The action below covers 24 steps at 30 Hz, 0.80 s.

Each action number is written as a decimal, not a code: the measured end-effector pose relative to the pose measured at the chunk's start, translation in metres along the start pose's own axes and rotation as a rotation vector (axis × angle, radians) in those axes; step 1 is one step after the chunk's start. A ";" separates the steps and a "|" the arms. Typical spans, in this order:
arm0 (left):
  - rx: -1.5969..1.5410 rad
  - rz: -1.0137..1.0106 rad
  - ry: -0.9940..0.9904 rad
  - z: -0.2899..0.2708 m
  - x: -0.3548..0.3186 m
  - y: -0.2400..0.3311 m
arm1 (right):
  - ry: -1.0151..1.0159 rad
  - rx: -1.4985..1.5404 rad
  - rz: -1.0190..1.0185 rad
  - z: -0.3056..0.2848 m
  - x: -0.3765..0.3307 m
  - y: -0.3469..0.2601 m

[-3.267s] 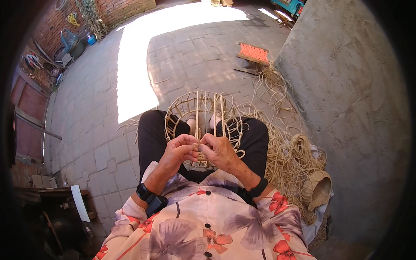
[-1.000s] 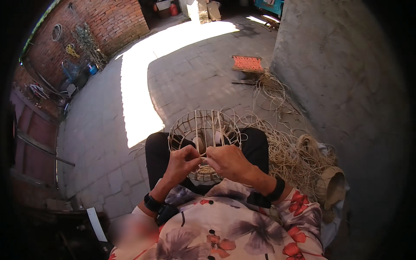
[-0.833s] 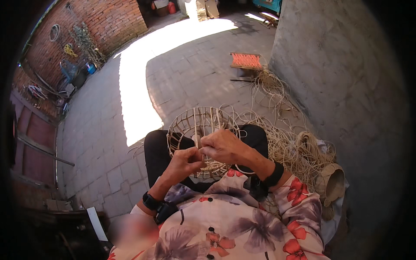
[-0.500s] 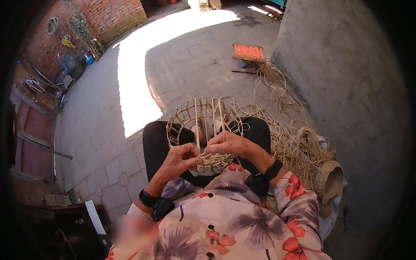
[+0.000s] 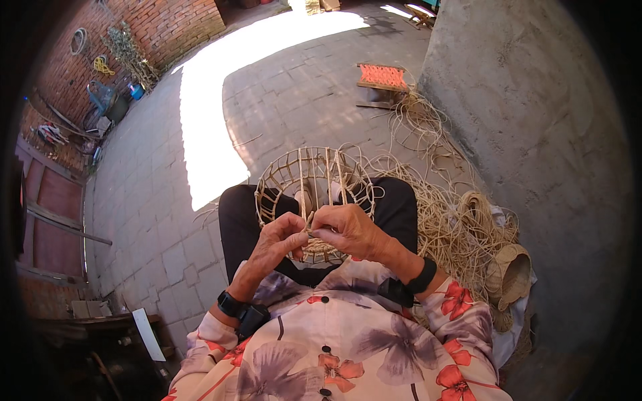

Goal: The person is weaving a bamboo basket by threading thin strips of bamboo through a circular wooden frame.

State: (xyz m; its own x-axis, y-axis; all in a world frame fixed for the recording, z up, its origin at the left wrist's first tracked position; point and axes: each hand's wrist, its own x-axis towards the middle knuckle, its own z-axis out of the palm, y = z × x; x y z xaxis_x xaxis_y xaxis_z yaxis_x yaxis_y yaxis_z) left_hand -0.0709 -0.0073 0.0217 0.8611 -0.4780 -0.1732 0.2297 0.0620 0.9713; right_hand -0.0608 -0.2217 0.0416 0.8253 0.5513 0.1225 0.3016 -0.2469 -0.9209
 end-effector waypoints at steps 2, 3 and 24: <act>0.030 -0.014 -0.007 0.000 0.000 0.004 | 0.112 -0.182 -0.238 0.003 -0.001 0.000; 0.059 -0.029 -0.014 0.000 0.001 0.006 | 0.113 -0.184 -0.237 0.004 -0.002 -0.003; 0.081 0.036 0.058 0.007 0.005 0.003 | 0.084 -0.263 0.055 -0.014 -0.014 -0.013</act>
State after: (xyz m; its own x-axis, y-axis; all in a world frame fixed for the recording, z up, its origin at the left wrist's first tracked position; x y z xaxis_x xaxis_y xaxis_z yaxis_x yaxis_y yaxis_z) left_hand -0.0689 -0.0153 0.0253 0.8935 -0.4252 -0.1443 0.1624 0.0065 0.9867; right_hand -0.0692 -0.2372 0.0568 0.8774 0.4657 0.1153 0.3596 -0.4791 -0.8007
